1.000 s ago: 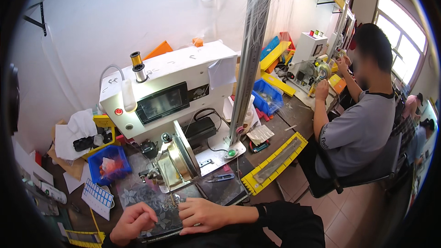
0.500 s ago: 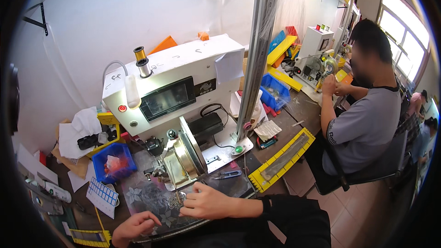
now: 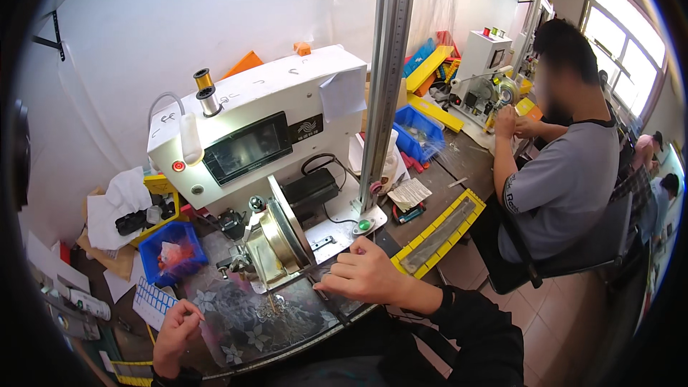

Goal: Assembling small metal components using various tools at a fabrication workbench.

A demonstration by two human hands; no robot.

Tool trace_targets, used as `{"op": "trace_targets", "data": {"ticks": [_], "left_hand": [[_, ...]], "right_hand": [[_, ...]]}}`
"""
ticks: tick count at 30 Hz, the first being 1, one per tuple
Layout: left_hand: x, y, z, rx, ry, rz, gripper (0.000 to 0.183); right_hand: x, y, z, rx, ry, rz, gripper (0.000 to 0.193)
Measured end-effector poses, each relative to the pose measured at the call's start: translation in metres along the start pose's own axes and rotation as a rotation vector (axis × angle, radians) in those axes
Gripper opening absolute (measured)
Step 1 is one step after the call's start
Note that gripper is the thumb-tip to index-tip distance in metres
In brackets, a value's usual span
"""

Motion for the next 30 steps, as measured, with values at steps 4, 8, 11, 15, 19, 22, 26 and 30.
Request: {"op": "trace_targets", "data": {"ticks": [4,8,11,15,19,22,26,30], "left_hand": [[-0.023,-0.001,-0.014,0.178,0.253,-0.165,0.009],[-0.078,-0.029,-0.020,0.281,0.466,-0.162,0.011],[-0.095,-0.041,-0.023,0.352,0.593,-0.242,0.011],[-0.066,-0.022,-0.027,0.345,0.571,-0.291,0.011],[0.003,0.008,-0.042,0.348,0.345,-0.291,0.011],[0.063,0.045,-0.043,0.370,0.181,-0.450,0.009],[0.118,0.083,-0.037,0.584,0.041,-0.683,0.004],[0.137,0.097,-0.031,0.760,0.057,-0.755,0.007]], "right_hand": [[-0.009,0.005,0.011,0.067,0.009,-0.026,0.025],[-0.030,0.046,0.058,0.333,-0.179,0.023,0.019],[-0.052,0.068,0.113,0.599,-0.616,0.107,0.019],[-0.080,0.067,0.166,0.875,-1.074,0.259,0.022],[-0.078,0.043,0.100,0.601,-0.690,0.225,0.026],[-0.037,0.022,0.047,0.434,-0.525,-0.119,0.032],[-0.003,-0.018,-0.024,0.300,-0.166,-0.561,0.053],[0.027,-0.042,-0.049,0.381,-0.156,-0.915,0.063]]}}
Point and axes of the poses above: each hand's wrist, its own z-axis away from the middle knuckle, its own x-axis out of the palm, y = z × x, the point moved 7 cm from there along -z, towards the middle knuckle, and after that the axes turned 5 degrees about y, right-handed, at the moved point
